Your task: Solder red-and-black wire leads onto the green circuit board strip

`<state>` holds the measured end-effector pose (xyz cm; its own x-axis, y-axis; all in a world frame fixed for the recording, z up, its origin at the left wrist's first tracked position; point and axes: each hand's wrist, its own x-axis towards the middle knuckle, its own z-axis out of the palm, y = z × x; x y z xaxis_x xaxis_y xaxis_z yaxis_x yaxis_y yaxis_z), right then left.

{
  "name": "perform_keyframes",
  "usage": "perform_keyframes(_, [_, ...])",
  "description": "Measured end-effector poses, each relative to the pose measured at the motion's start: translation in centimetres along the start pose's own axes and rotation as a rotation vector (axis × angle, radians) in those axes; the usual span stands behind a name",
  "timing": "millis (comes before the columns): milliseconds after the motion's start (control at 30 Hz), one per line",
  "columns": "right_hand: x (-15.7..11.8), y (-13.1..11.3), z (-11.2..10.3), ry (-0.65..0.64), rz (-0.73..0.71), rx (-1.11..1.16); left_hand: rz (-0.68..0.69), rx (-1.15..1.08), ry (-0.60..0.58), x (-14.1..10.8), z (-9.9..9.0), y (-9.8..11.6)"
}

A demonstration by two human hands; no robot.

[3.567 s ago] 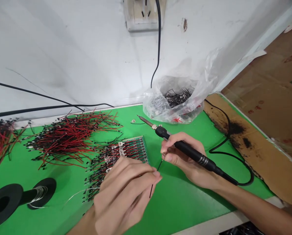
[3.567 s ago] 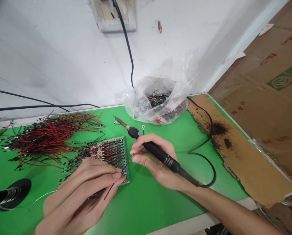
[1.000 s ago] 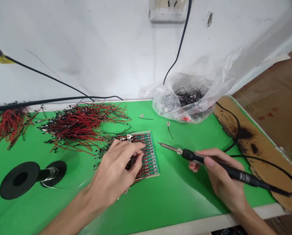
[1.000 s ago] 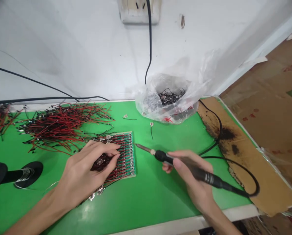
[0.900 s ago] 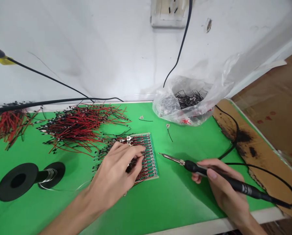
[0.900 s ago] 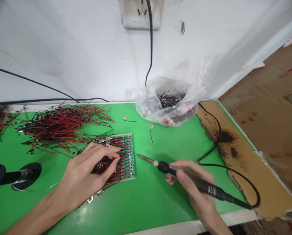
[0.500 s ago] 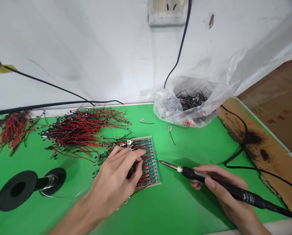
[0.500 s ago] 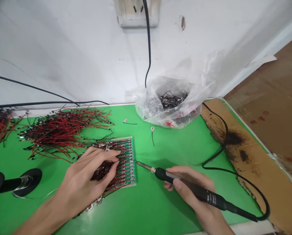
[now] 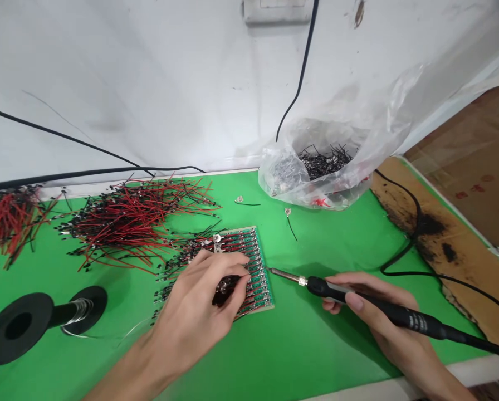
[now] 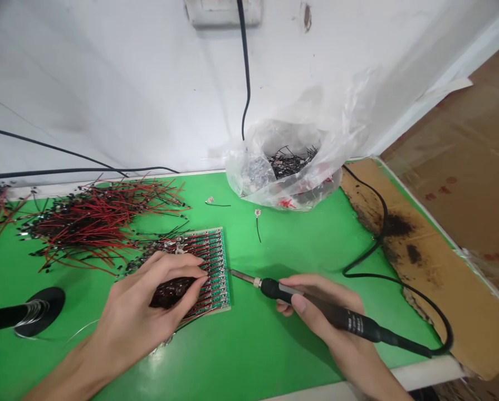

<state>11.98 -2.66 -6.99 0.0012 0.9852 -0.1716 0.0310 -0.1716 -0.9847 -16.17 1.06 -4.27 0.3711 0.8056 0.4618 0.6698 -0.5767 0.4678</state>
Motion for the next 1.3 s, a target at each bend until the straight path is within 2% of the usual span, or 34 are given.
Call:
perform_keyframes(400, [-0.01,-0.10,0.08,-0.003,0.000,0.004,0.030,0.045,-0.013,-0.25,0.00,0.03])
perform_keyframes(733, [0.04,-0.21,0.09,-0.003,-0.009,0.000,0.051,0.015,0.072,-0.28,0.19,0.39])
perform_keyframes(1000, [0.07,-0.16,-0.02,-0.015,-0.017,0.016,0.069,0.026,0.071,-0.19,0.41,0.35])
perform_keyframes(1167, [0.21,0.30,-0.73,-0.090,-0.032,-0.029,0.087,0.016,0.090,-0.07,0.52,0.23])
perform_keyframes(1300, [0.01,-0.05,-0.47,-0.065,-0.019,-0.059,0.103,0.012,0.097,-0.16,0.69,0.02])
